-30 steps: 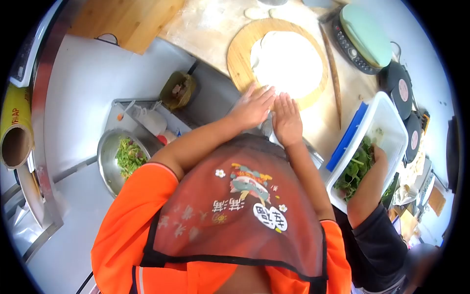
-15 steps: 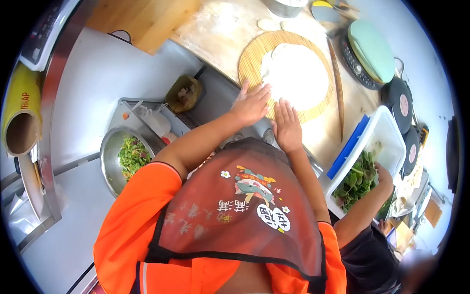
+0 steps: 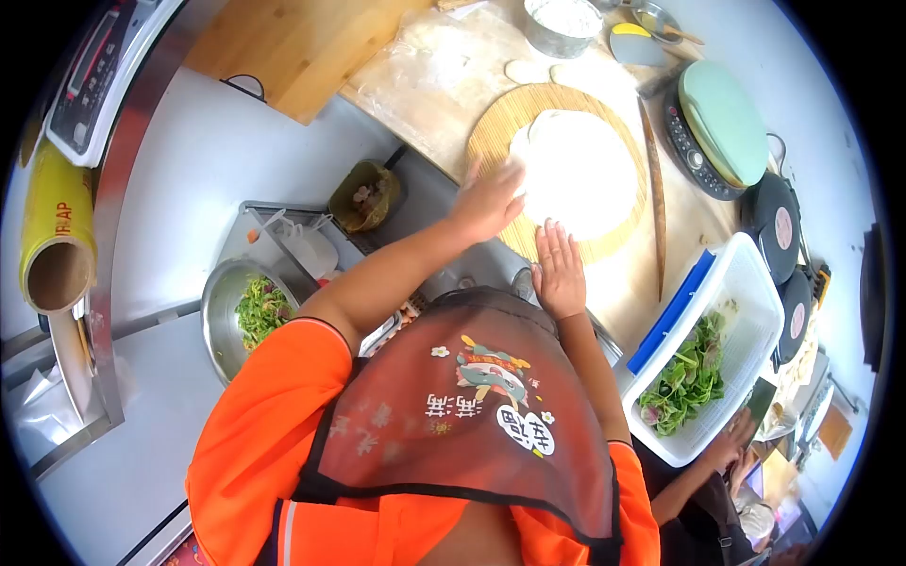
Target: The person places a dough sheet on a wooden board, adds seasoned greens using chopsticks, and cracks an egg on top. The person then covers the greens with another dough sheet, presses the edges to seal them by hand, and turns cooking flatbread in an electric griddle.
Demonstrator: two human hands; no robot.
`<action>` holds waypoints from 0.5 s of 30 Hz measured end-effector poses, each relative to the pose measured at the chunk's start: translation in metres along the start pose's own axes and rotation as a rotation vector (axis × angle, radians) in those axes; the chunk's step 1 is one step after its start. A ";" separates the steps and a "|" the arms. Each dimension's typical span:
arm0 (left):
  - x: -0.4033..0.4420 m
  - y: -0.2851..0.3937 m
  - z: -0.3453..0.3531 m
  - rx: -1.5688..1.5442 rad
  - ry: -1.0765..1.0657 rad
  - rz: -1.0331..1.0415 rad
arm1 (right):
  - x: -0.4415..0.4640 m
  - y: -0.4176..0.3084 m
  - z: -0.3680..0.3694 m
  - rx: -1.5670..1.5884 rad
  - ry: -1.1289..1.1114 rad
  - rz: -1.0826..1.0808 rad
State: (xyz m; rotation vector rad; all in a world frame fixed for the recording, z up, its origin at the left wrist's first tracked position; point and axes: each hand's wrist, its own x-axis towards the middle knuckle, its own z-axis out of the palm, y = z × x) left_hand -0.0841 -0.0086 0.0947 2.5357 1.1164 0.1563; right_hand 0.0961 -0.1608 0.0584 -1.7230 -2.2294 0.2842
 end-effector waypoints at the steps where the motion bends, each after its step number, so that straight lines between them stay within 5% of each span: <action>1: 0.008 -0.001 0.005 0.017 0.128 0.007 | -0.001 0.000 0.000 0.001 0.000 0.002; 2: 0.012 -0.004 0.010 0.035 0.255 0.013 | -0.001 0.000 0.000 0.004 0.001 0.002; 15: 0.061 -0.020 0.027 -0.099 0.231 0.000 | 0.001 0.009 0.010 -0.029 -0.017 0.008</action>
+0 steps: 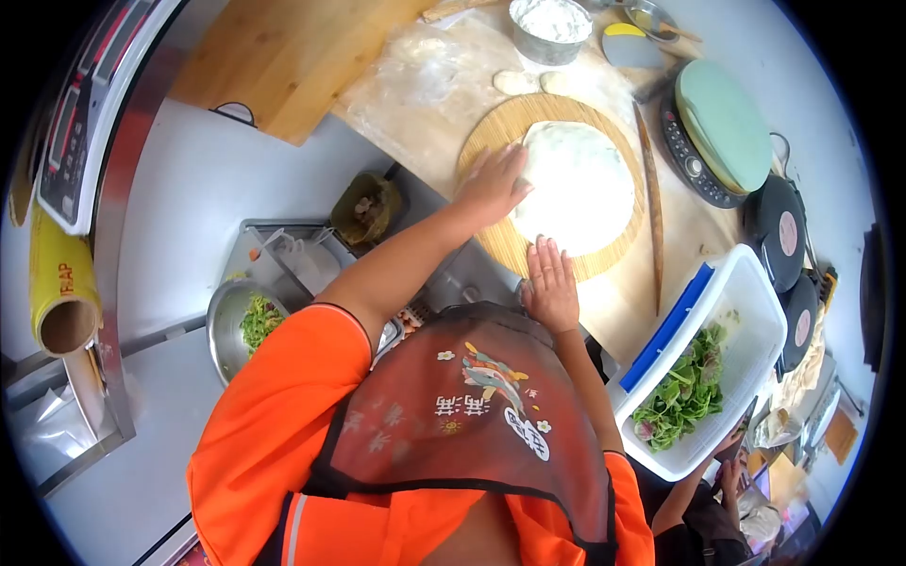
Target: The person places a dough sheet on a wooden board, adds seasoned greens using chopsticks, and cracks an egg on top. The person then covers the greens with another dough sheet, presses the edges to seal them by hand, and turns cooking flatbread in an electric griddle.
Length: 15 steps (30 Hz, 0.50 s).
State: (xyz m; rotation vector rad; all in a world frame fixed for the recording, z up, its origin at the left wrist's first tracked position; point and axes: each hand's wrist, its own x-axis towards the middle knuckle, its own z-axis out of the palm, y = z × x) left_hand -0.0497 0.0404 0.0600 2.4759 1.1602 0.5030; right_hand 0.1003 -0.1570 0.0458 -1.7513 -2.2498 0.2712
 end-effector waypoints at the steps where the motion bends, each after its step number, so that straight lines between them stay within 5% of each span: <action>1: 0.001 -0.002 0.003 0.030 0.042 0.041 | 0.003 0.004 0.000 -0.011 0.014 -0.005; 5: 0.014 -0.002 -0.007 -0.028 -0.027 0.004 | -0.006 0.006 0.009 0.002 0.024 -0.043; 8: 0.047 0.017 -0.039 -0.163 -0.217 -0.229 | -0.003 0.010 0.012 -0.012 0.034 -0.044; 11: 0.048 -0.011 0.009 -0.023 0.118 0.137 | -0.007 0.007 0.014 -0.049 0.028 -0.046; 14: 0.042 -0.002 0.006 0.189 0.167 0.244 | -0.007 0.008 0.013 -0.069 0.019 -0.040; 15: 0.048 -0.006 0.008 0.166 -0.014 0.174 | -0.005 0.009 0.011 -0.072 0.019 -0.044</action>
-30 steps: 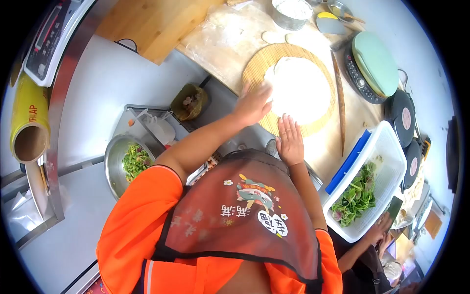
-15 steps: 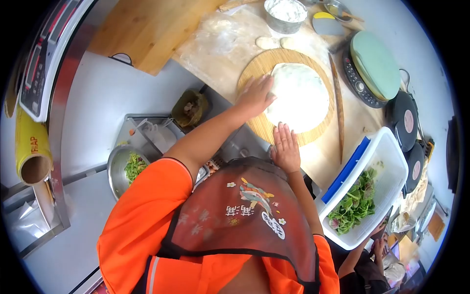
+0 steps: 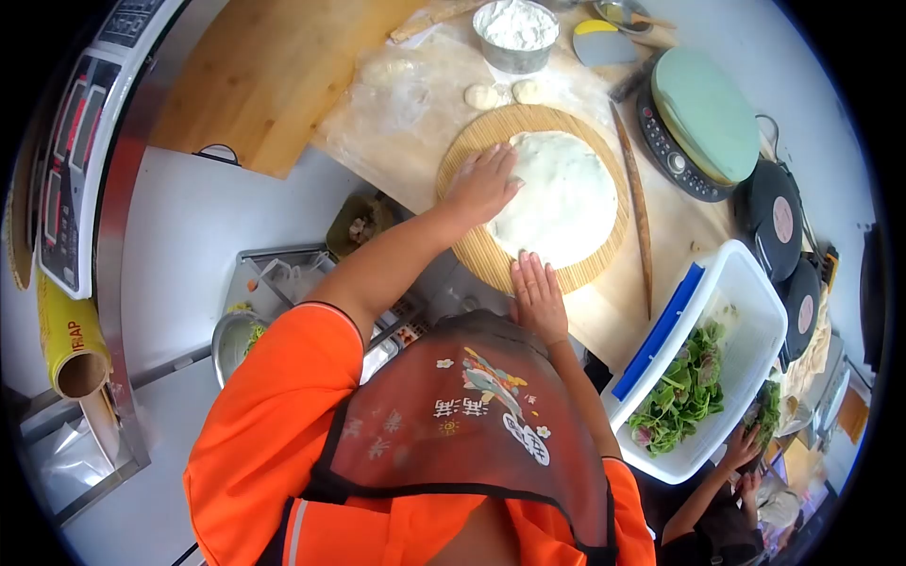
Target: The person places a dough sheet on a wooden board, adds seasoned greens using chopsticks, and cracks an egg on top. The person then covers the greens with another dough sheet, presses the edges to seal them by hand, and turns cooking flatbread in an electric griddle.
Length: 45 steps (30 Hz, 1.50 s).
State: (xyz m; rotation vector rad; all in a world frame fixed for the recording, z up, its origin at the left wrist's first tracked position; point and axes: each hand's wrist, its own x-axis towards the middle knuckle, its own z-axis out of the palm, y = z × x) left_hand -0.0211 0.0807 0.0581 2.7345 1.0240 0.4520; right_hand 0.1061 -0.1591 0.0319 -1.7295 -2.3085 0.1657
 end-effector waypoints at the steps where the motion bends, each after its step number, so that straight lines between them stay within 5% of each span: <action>1: 0.016 -0.007 -0.005 -0.034 -0.175 -0.051 | 0.000 0.002 0.003 -0.006 0.018 -0.010; 2: 0.028 -0.011 -0.009 -0.069 -0.351 -0.100 | -0.002 0.003 0.010 -0.012 0.036 -0.019; 5: 0.052 0.006 -0.049 -0.263 -0.183 -0.189 | -0.002 0.003 0.011 -0.026 0.056 -0.014; 8: 0.037 0.002 0.008 -0.091 0.164 -0.021 | -0.002 0.004 0.014 -0.036 0.049 -0.009; 11: 0.033 0.010 0.011 0.094 0.199 0.087 | -0.009 0.001 0.018 -0.030 0.071 -0.016; 14: 0.072 0.021 -0.029 -0.102 -0.365 -0.241 | -0.001 0.006 0.015 -0.040 0.086 -0.010; 17: 0.079 0.018 -0.016 -0.225 -0.307 -0.150 | 0.000 0.005 0.014 -0.055 0.084 -0.005; 20: 0.063 0.026 0.019 -0.085 0.228 0.038 | 0.000 0.005 0.009 -0.069 0.048 0.013; 23: 0.087 0.034 -0.016 -0.073 -0.348 -0.205 | -0.001 0.006 0.017 -0.092 0.081 -0.012; 29: 0.086 0.032 0.033 -0.192 0.057 0.021 | -0.002 0.003 0.007 -0.067 0.053 0.002; 32: 0.090 0.033 0.032 -0.094 0.071 0.095 | -0.008 0.002 0.010 -0.089 0.060 -0.011; 35: 0.120 0.051 -0.005 -0.070 -0.380 -0.109 | -0.002 0.006 0.016 -0.090 0.096 0.001; 41: 0.103 0.062 0.042 -0.081 -0.035 0.048 | -0.005 0.006 0.013 -0.071 0.070 0.019; 44: 0.125 0.079 0.019 0.093 -0.383 -0.033 | -0.004 0.007 0.024 -0.102 0.084 0.004; 45: 0.128 0.084 0.022 0.056 -0.315 0.013 | -0.006 0.007 0.029 -0.106 0.093 0.001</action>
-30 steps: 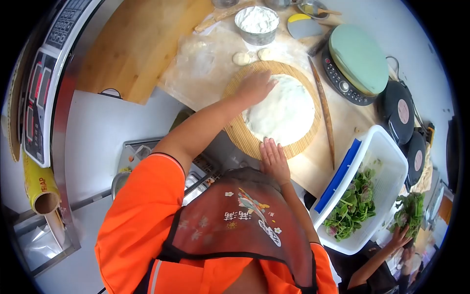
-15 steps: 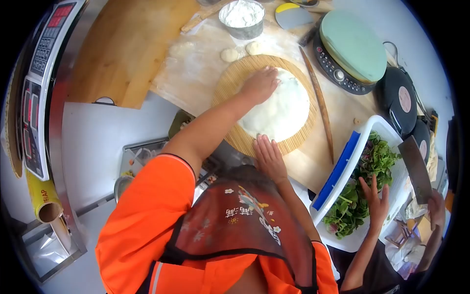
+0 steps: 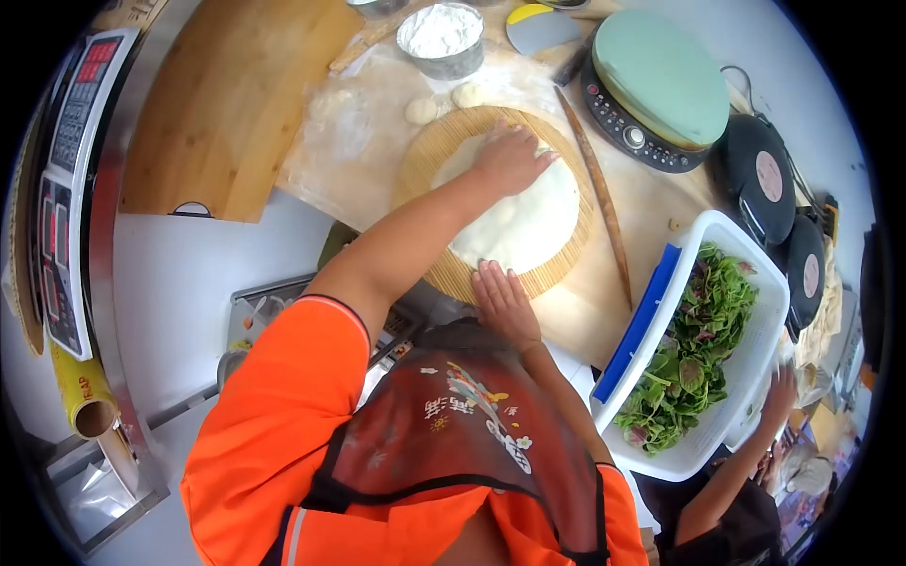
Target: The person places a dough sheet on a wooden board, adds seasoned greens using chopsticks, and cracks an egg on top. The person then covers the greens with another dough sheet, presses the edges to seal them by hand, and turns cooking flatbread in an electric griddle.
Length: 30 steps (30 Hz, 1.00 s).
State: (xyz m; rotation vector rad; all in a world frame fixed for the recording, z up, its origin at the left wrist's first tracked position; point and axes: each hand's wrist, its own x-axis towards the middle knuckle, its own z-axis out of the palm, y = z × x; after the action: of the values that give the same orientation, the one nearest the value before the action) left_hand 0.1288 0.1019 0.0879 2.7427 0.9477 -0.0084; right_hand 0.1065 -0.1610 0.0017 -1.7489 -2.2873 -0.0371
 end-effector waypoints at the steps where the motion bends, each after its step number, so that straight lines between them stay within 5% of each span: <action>1: 0.003 0.006 0.007 -0.031 0.059 0.052 | 0.004 0.002 -0.006 0.007 -0.010 0.006; 5: -0.011 0.022 0.049 -0.055 0.192 0.130 | 0.007 -0.001 -0.020 0.076 -0.059 0.027; 11: -0.008 0.037 0.021 -0.038 -0.001 0.210 | 0.011 0.005 -0.016 0.011 -0.015 0.016; 15: -0.027 0.041 0.061 0.046 0.183 0.355 | 0.002 -0.003 -0.012 0.039 -0.039 0.014; 18: -0.024 0.052 0.043 0.160 0.089 0.319 | 0.002 0.001 -0.017 0.006 -0.002 0.000; 21: -0.013 0.058 -0.016 -0.196 -0.331 0.161 | 0.006 0.004 -0.009 -0.029 0.025 0.001; 25: -0.056 0.052 0.043 0.066 0.100 0.462 | 0.003 -0.006 -0.012 0.014 0.011 0.014; 28: -0.052 0.055 0.041 0.160 0.064 0.461 | -0.001 -0.004 -0.015 0.070 -0.015 0.022; 30: -0.041 0.064 0.024 -0.059 -0.123 0.282 | 0.005 0.000 -0.015 0.055 0.000 0.020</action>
State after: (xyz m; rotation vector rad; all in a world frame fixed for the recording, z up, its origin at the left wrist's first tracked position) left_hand 0.1368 0.0225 0.0823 2.7583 0.5154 -0.0971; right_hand 0.1082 -0.1593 0.0171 -1.7435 -2.2490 0.0294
